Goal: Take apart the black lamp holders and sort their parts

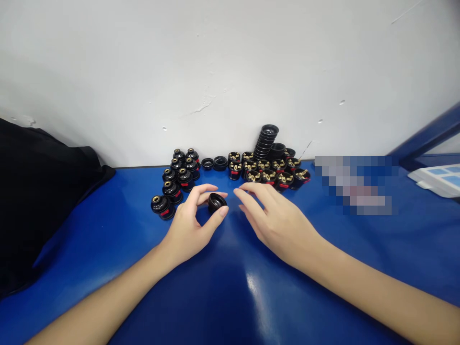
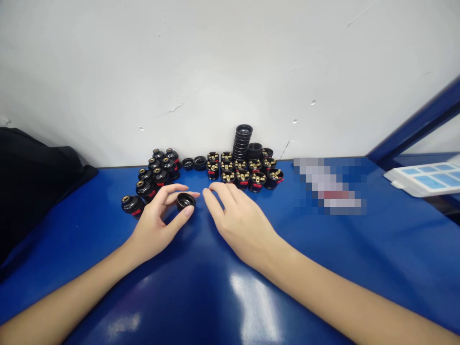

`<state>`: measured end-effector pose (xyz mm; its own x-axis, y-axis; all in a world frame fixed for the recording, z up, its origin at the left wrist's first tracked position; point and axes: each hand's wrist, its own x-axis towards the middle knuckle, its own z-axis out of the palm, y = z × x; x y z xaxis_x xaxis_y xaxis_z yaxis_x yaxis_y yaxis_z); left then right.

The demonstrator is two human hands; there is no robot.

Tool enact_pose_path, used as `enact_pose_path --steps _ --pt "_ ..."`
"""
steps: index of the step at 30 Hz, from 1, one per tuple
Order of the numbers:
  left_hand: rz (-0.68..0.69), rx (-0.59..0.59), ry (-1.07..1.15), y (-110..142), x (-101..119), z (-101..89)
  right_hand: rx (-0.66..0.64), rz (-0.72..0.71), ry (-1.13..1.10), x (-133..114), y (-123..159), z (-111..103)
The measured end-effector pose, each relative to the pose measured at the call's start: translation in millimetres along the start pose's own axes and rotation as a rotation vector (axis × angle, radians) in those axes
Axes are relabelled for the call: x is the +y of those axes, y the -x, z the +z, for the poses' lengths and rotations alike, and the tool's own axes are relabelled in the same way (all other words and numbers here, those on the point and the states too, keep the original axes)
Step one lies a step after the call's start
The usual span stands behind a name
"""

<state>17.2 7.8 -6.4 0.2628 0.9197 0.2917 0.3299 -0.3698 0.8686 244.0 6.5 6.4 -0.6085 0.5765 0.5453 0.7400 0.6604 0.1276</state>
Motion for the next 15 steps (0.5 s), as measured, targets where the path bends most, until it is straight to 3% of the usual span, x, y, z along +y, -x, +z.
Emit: enact_pose_path --steps 5,8,12,15 --pt "0.043 -0.100 -0.008 2 2 -1.9 -0.081 -0.049 -0.407 -3 -4 2" --pt "0.058 -0.124 -0.014 2 2 -2.7 -0.050 -0.069 -0.556 0 -8 7" --pt "0.050 -0.103 0.001 1 0 -2.1 0.022 -0.116 -0.662 8 -16 15" --pt "0.089 -0.007 -0.034 1 -1 -2.2 0.046 -0.123 -0.621 19 -28 17"
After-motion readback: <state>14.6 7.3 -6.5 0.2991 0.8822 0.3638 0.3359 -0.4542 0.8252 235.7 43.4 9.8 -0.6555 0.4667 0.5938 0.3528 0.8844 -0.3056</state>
